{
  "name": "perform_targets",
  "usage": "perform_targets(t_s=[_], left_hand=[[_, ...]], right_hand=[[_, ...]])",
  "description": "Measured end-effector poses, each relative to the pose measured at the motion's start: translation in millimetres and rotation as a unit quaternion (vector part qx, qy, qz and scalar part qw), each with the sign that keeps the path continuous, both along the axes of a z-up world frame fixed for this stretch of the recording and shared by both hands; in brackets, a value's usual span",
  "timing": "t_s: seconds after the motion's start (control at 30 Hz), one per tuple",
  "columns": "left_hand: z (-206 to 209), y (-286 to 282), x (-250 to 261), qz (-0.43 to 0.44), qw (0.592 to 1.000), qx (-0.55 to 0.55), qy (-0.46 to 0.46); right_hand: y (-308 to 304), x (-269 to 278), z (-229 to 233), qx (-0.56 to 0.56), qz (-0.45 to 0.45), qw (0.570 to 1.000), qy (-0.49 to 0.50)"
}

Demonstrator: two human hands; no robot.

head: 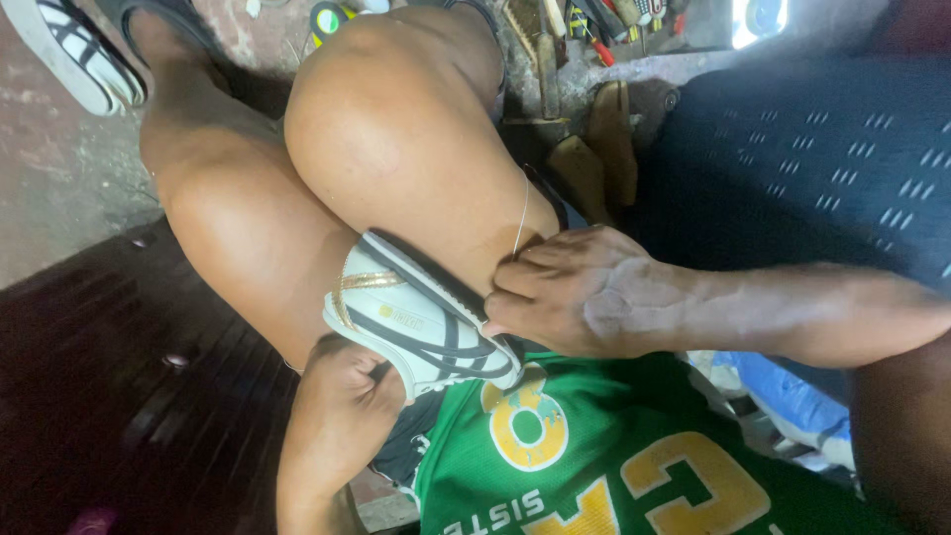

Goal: The person sews the sole of a white sneaker using a needle and thread. They repeatedly push the needle through the shoe's sole and pull the thread tight, holding the shoe with one hand while stitching with the other.

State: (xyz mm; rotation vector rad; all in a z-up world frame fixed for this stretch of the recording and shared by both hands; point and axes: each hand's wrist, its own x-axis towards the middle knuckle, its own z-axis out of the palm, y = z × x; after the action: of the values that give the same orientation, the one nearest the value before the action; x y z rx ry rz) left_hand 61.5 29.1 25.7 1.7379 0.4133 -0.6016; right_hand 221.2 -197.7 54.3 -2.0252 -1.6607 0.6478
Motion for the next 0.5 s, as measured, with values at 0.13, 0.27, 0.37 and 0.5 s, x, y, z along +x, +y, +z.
perform_targets(t_s=[0.13,0.27,0.37,0.5], left_hand=[[-7.8,3.9,-17.6,0.043,0.996,-0.005,-0.073],[-0.4,-6.4,-21.6,0.121,0.991,-0.003,-0.048],[8.4,-22.3,-15.9,0.137,0.977,0.070,-0.148],[17.3,-31.1,-11.7,0.210,0.964,0.061,-0.151]], right_hand=[[-3.8,-3.1,-6.6,0.007,-0.043,0.995,-0.088],[-8.8,-3.3,-14.9,0.012,-0.078,0.991,-0.111],[-11.7,-1.2,-17.5,0.011,-0.084,0.989,-0.125],[-20.8,12.2,-11.5,0.016,-0.127,0.984,-0.124]])
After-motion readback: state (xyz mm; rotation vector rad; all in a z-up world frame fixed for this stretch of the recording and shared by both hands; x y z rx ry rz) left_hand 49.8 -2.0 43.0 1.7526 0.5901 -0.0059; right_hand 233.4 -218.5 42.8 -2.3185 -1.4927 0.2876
